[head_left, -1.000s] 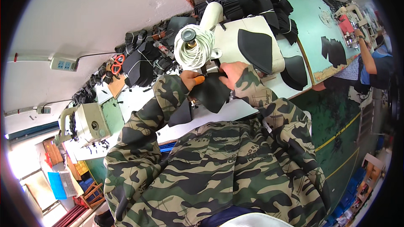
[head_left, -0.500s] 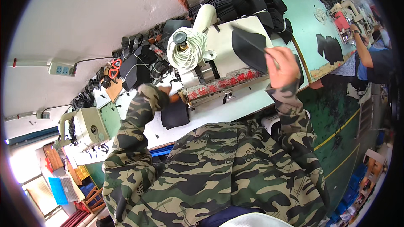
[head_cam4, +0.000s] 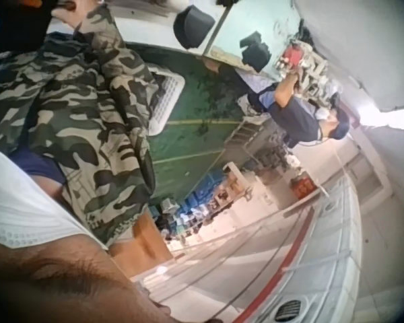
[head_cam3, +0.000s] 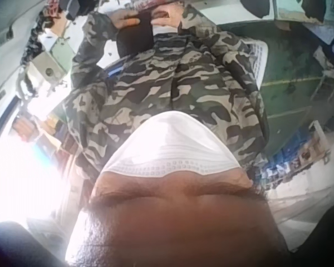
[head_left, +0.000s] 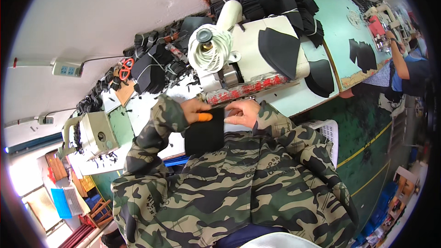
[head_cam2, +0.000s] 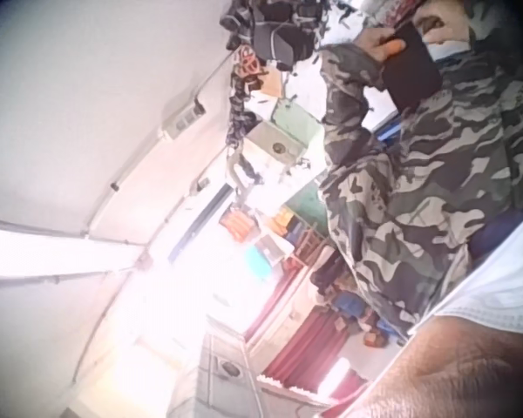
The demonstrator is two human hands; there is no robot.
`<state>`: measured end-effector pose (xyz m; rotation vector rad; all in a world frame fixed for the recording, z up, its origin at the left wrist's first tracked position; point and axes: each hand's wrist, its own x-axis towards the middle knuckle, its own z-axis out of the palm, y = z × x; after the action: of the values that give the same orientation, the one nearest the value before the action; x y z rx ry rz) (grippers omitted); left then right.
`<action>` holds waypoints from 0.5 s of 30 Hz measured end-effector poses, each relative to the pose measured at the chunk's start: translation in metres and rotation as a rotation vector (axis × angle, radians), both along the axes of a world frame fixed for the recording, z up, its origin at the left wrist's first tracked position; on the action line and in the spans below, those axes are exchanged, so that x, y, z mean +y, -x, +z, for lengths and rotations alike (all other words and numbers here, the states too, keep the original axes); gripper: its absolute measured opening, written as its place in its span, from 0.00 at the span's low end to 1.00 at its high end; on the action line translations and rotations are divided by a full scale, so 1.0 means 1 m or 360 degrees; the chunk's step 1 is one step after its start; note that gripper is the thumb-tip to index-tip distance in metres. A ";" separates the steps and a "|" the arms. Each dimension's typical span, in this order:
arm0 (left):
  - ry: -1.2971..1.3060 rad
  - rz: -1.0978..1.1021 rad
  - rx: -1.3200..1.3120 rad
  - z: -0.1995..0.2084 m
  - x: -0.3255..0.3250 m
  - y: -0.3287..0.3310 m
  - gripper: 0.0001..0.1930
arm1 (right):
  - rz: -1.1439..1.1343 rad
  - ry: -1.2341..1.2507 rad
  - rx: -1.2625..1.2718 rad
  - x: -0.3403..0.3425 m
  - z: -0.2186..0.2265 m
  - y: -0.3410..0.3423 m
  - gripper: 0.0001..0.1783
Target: The person processes cut fabric pieces by feeding them individually through an edging machine by hand and restacking pieces on the workbench.
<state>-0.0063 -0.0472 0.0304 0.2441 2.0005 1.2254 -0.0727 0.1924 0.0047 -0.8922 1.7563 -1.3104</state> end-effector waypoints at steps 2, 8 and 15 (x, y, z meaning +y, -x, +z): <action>-0.0089 0.0329 -0.0046 -0.002 0.009 0.006 0.13 | -0.0009 -0.0120 -0.0289 -0.015 -0.002 0.004 0.18; 0.0158 0.0645 -0.0109 -0.015 -0.001 0.020 0.14 | -0.0164 -0.0172 0.0461 -0.019 0.015 0.024 0.08; -0.0103 0.0685 -0.0295 -0.022 -0.004 0.045 0.13 | -0.0291 -0.0249 0.0578 -0.011 0.021 0.055 0.12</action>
<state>-0.0509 -0.0515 0.0083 -0.2760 1.9084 1.5167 -0.1275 0.1813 0.0261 -0.9418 2.2346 -1.1546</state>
